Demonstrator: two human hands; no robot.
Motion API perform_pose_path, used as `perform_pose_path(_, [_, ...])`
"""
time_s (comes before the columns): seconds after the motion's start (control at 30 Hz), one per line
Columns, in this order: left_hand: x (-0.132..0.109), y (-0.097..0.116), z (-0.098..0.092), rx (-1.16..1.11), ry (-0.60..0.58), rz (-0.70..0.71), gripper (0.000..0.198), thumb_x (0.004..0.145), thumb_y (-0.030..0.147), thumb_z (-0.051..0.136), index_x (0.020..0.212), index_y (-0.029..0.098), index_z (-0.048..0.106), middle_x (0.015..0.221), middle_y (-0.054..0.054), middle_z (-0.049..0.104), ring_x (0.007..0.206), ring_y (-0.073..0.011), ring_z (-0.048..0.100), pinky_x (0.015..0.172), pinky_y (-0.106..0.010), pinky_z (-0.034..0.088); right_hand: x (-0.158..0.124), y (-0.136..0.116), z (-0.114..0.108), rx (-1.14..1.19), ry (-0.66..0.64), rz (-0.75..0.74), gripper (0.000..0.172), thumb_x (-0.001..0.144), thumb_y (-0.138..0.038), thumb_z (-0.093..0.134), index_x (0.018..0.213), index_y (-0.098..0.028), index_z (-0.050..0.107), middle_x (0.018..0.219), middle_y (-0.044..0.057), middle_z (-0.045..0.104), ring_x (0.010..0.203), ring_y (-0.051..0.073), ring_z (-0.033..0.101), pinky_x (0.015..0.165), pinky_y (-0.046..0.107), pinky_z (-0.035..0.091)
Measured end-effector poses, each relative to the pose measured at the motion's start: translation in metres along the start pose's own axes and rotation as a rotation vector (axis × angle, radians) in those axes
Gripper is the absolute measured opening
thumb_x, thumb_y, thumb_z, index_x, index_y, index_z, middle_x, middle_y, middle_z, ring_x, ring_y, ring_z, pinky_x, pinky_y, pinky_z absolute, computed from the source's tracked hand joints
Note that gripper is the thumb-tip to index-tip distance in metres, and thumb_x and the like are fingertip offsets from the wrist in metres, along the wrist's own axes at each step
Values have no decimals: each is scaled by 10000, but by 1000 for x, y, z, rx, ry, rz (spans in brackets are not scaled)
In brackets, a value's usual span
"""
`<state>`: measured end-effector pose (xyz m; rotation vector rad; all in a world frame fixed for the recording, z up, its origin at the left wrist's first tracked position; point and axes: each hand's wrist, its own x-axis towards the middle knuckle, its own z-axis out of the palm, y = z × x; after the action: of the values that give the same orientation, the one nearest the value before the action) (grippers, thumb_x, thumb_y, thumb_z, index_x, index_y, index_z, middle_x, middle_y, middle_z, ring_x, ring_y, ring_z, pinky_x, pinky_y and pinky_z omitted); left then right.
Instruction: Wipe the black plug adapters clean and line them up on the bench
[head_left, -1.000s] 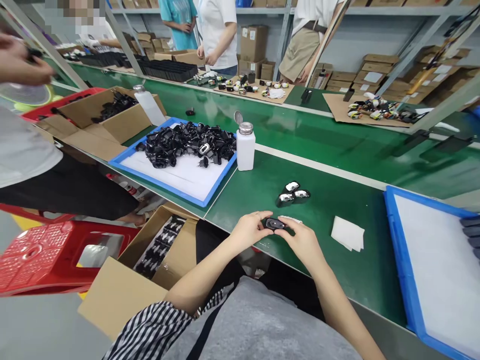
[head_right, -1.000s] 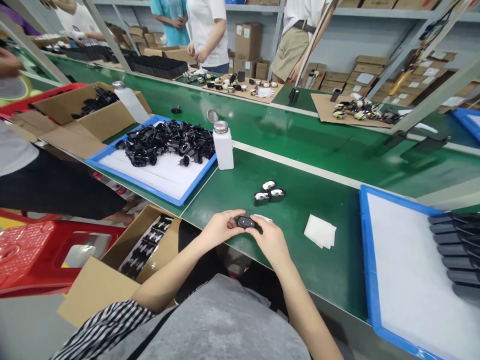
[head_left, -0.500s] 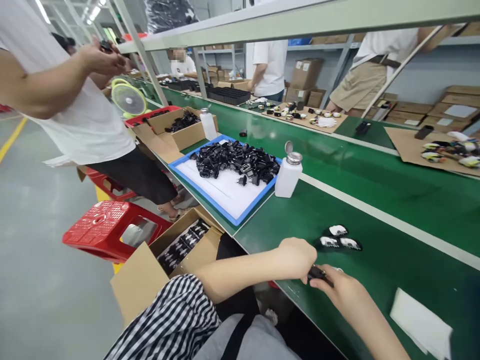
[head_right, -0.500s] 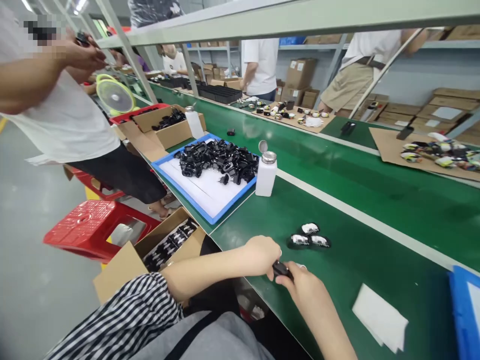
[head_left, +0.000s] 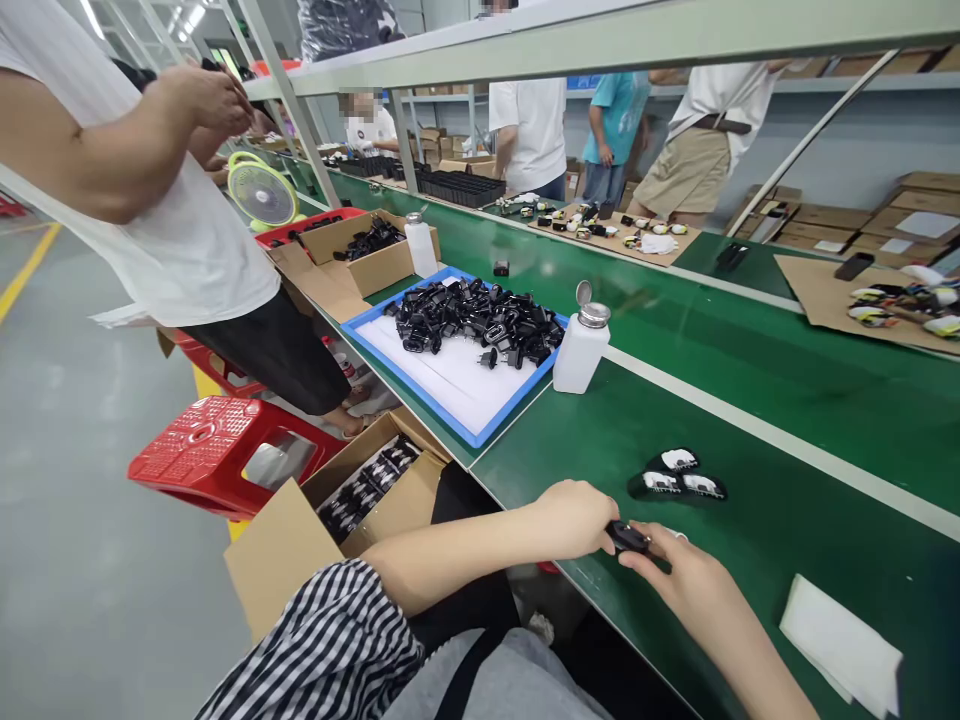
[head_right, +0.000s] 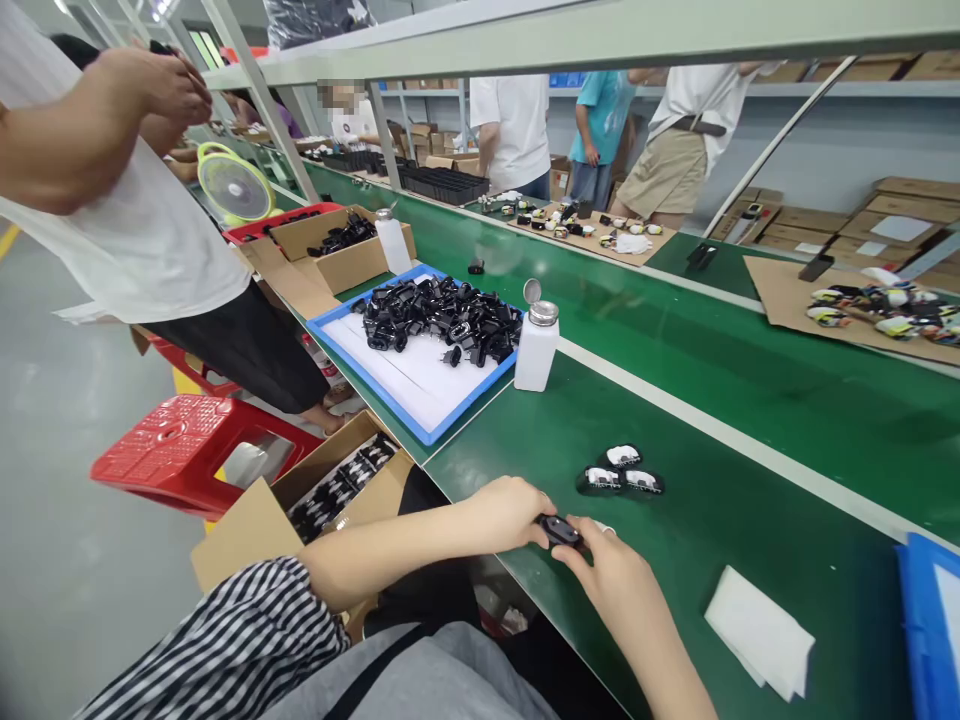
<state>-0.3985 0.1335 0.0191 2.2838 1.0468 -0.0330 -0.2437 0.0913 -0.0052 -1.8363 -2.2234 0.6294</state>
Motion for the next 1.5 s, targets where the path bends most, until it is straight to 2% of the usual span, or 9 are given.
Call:
perform_pose_path(0.13, [2,20,-5,188,-145,-31,90,656,136,513,727,113,563,712,-68,597,661,-196,572,514,-249,422,8,-6,-6,-162,-130,18,141,669,-327,469,706,-212,541,604,26,585,513,196,565,430,270,420])
perform_pose_path(0.27, [-1,5,-5,177,-60,29,196,685,251,511,839,136,548,853,-67,574,747,-187,558,581,-257,432,10,-3,-8,-80,-113,-12,189,672,-354,464,781,-217,537,693,35,597,617,191,578,518,264,441])
perform_pose_path(0.37, [-2,-34,-26,143,180,-43,367,573,305,625,909,184,538,945,-47,552,857,-196,515,674,-263,416,7,0,-8,-44,-87,-10,303,680,-406,435,891,-207,525,797,59,599,684,202,573,579,289,447])
perform_pose_path(0.47, [2,-86,-59,105,645,-436,343,669,233,535,988,114,493,1024,-133,501,927,-223,464,715,-300,381,1,0,-10,-17,-30,-8,475,663,-459,440,1050,-185,457,929,85,577,825,230,539,638,320,440])
perform_pose_path(0.7, [15,-148,-86,-19,812,-589,188,689,159,483,864,99,517,776,-87,575,839,-193,507,697,-291,371,-26,10,-22,109,124,103,529,662,-510,416,1093,-203,435,905,95,575,812,240,526,669,376,417])
perform_pose_path(0.87, [0,-102,-69,-83,846,-364,313,694,161,484,999,115,428,990,-92,532,717,-120,532,640,-245,433,-36,15,-19,560,248,157,394,674,-464,442,961,-201,506,743,53,573,683,186,531,613,324,419])
perform_pose_path(1.13, [6,22,-8,374,534,474,334,782,143,328,1094,250,383,1103,-17,482,892,-111,490,649,-192,437,-4,-6,-30,1070,210,112,269,606,-326,570,809,-152,543,512,-28,499,461,92,451,462,229,379])
perform_pose_path(1.37, [63,1,-12,-107,373,-17,507,555,385,610,981,142,483,971,-66,526,763,-158,536,662,-256,437,9,34,-27,1163,526,220,254,566,-371,573,709,-169,515,818,38,574,623,135,544,541,264,424])
perform_pose_path(1.5, [78,-6,-1,-231,233,-9,359,560,406,590,811,151,562,747,-12,594,654,-136,542,611,-224,412,13,45,-16,914,564,228,284,577,-373,547,771,-166,566,821,51,586,616,149,526,517,282,425])
